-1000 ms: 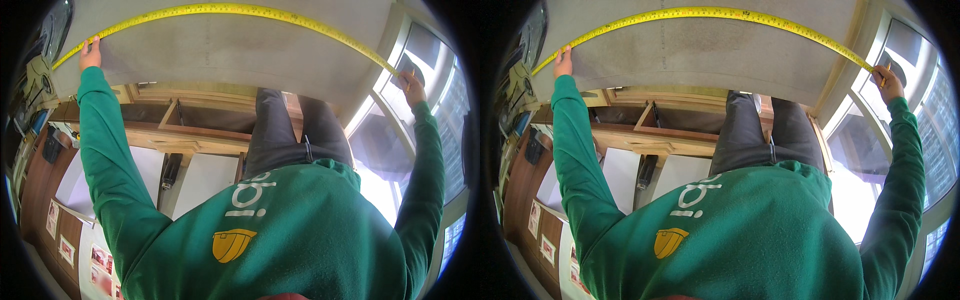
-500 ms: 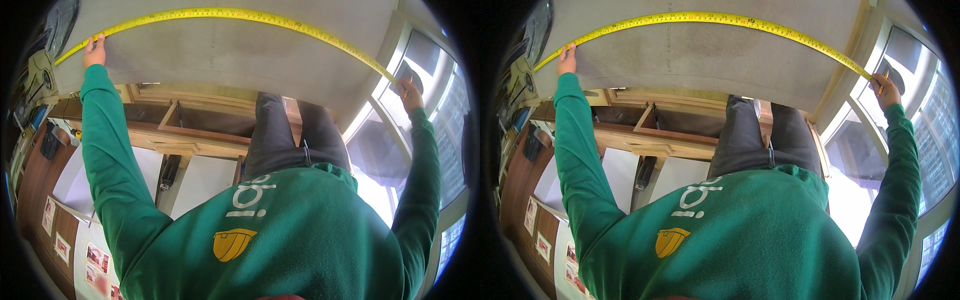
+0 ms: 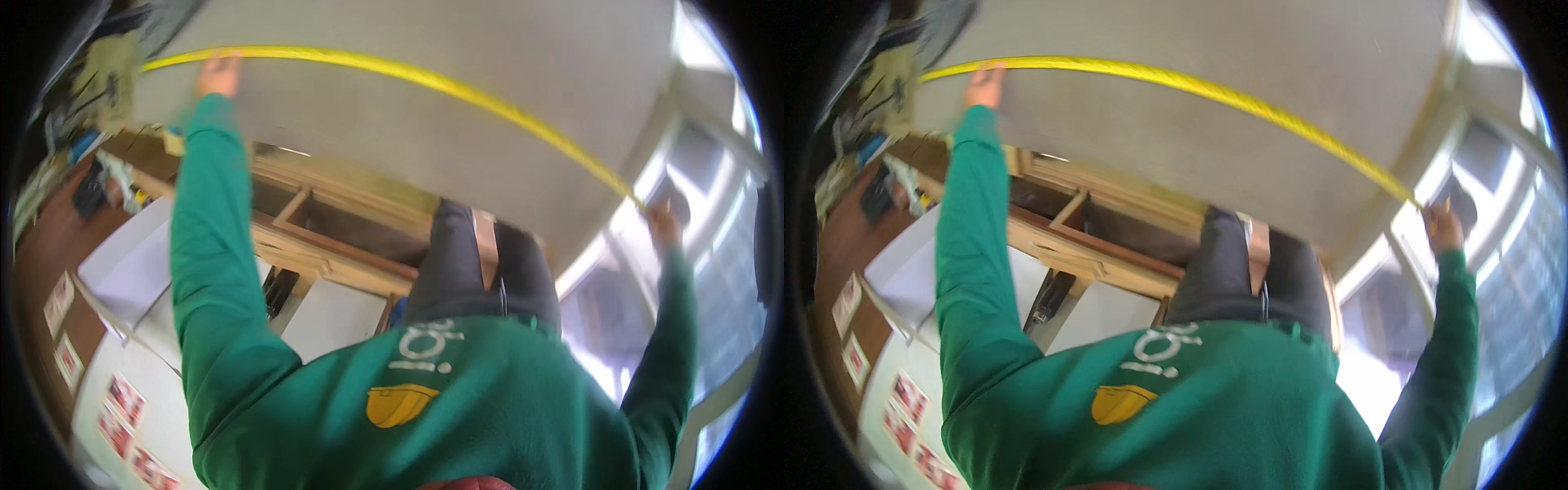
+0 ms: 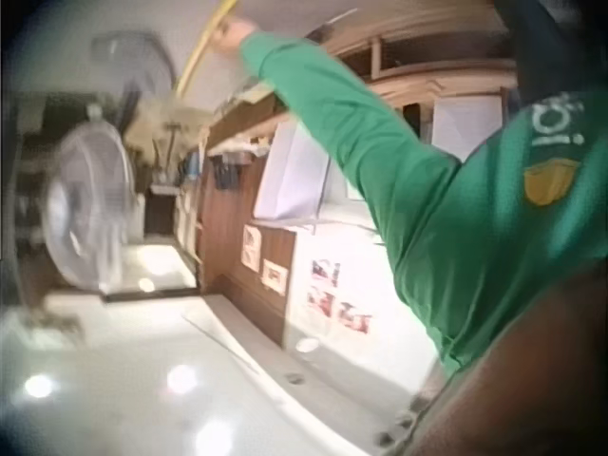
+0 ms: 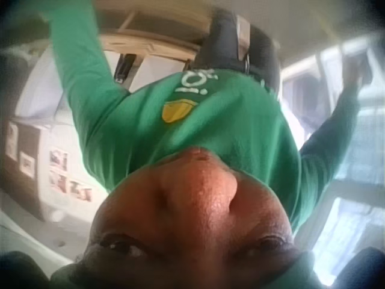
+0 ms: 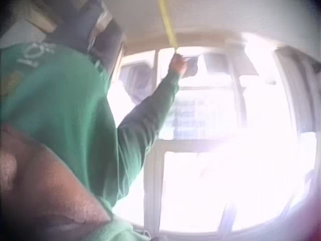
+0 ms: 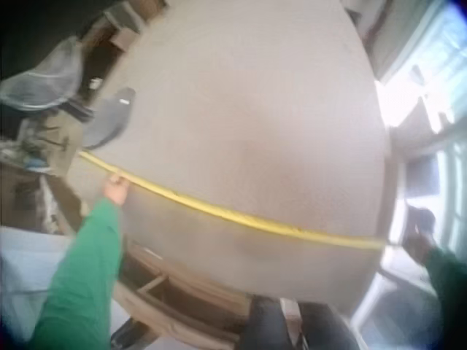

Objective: The person uses a tape measure to mark dimensions on a large gray panel and a wooden board, then moves the gray panel to reveal and lift a long wooden plank.

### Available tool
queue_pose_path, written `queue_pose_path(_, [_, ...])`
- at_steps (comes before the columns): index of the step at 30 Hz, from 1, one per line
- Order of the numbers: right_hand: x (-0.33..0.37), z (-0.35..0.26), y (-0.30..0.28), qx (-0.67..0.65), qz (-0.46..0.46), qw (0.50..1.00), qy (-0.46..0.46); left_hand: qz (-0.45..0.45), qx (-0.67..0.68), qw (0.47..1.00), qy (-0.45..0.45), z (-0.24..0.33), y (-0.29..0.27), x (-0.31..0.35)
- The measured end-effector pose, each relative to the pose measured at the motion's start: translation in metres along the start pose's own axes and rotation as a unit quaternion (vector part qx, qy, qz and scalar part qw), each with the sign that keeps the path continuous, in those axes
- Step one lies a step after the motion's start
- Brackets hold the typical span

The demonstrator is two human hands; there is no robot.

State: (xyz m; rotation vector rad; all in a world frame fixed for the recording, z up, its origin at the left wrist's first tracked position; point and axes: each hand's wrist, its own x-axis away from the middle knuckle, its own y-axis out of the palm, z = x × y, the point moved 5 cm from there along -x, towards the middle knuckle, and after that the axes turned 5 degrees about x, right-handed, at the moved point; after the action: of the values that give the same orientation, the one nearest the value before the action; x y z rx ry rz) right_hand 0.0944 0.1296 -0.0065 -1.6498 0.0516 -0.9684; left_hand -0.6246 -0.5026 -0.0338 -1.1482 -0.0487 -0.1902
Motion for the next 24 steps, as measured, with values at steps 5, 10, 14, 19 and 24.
queue_pose_path(5, [0.06,-0.01,-0.003,0.023,0.032,0.998,-0.041,0.083,0.063,0.994,-0.033,0.025,-0.023,0.018])
queue_pose_path(10, [0.091,-0.098,-0.086,-0.046,-0.025,0.997,-0.061,0.16,0.353,0.894,-0.225,-0.022,-0.041,0.035])
queue_pose_path(14, [0.101,-0.098,-0.093,-0.046,-0.079,0.993,-0.078,0.02,0.648,0.709,-0.278,0.001,-0.025,0.061])
queue_pose_path(19, [0.106,-0.097,-0.088,-0.076,-0.154,0.984,-0.054,0.09,0.591,0.735,-0.318,-0.009,-0.032,0.112])
queue_pose_path(24, [0.108,-0.106,-0.101,-0.045,-0.25,0.963,-0.088,0.045,0.586,0.756,-0.288,-0.018,-0.014,0.188])
